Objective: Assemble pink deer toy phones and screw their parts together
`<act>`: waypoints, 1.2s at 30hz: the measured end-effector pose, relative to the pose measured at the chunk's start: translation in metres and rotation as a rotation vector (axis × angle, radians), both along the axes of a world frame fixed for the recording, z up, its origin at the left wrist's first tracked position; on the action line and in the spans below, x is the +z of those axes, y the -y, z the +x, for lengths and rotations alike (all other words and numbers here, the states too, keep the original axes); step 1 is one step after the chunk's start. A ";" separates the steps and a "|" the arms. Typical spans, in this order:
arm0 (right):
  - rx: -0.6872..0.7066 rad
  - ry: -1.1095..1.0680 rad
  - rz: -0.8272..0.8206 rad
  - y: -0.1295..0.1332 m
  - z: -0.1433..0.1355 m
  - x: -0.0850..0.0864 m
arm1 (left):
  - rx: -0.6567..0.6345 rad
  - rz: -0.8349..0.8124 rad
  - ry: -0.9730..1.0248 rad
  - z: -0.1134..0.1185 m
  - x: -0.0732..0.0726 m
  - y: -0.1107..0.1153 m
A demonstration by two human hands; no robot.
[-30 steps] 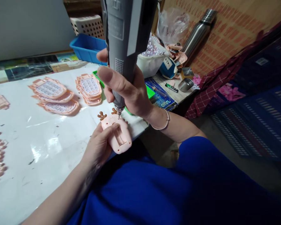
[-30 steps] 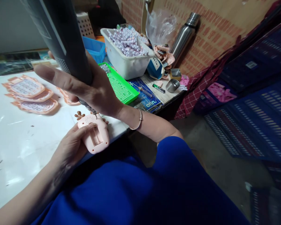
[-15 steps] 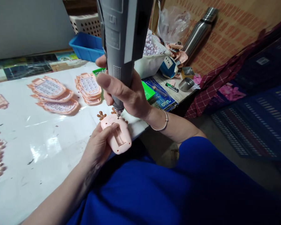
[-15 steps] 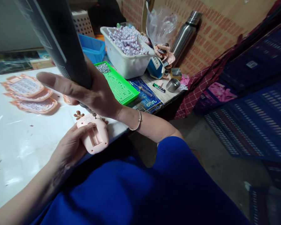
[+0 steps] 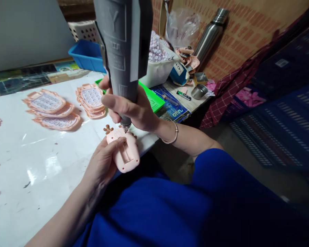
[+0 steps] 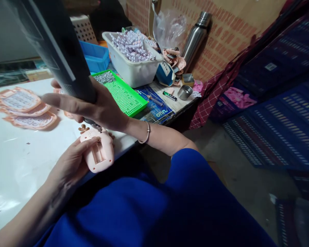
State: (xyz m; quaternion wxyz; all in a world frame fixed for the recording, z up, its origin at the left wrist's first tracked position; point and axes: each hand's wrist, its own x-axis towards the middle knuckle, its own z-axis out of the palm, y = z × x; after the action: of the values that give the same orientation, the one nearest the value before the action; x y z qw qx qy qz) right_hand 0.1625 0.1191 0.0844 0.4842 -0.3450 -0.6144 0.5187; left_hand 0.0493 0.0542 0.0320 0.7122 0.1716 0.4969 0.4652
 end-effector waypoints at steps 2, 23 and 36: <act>0.065 -0.140 0.116 -0.007 0.007 0.006 | -0.010 -0.019 -0.002 0.000 0.001 0.000; -0.347 -0.072 0.186 -0.053 0.050 -0.029 | -0.052 -0.084 0.032 -0.004 0.002 -0.001; -0.314 -0.137 0.254 -0.027 0.026 0.010 | -0.041 -0.033 0.018 -0.002 0.000 0.000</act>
State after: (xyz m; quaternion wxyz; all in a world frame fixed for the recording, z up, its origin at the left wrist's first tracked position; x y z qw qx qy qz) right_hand 0.1890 0.1459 0.0940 0.6394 -0.3365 -0.5792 0.3775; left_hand 0.0469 0.0541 0.0322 0.7288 0.1660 0.4942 0.4438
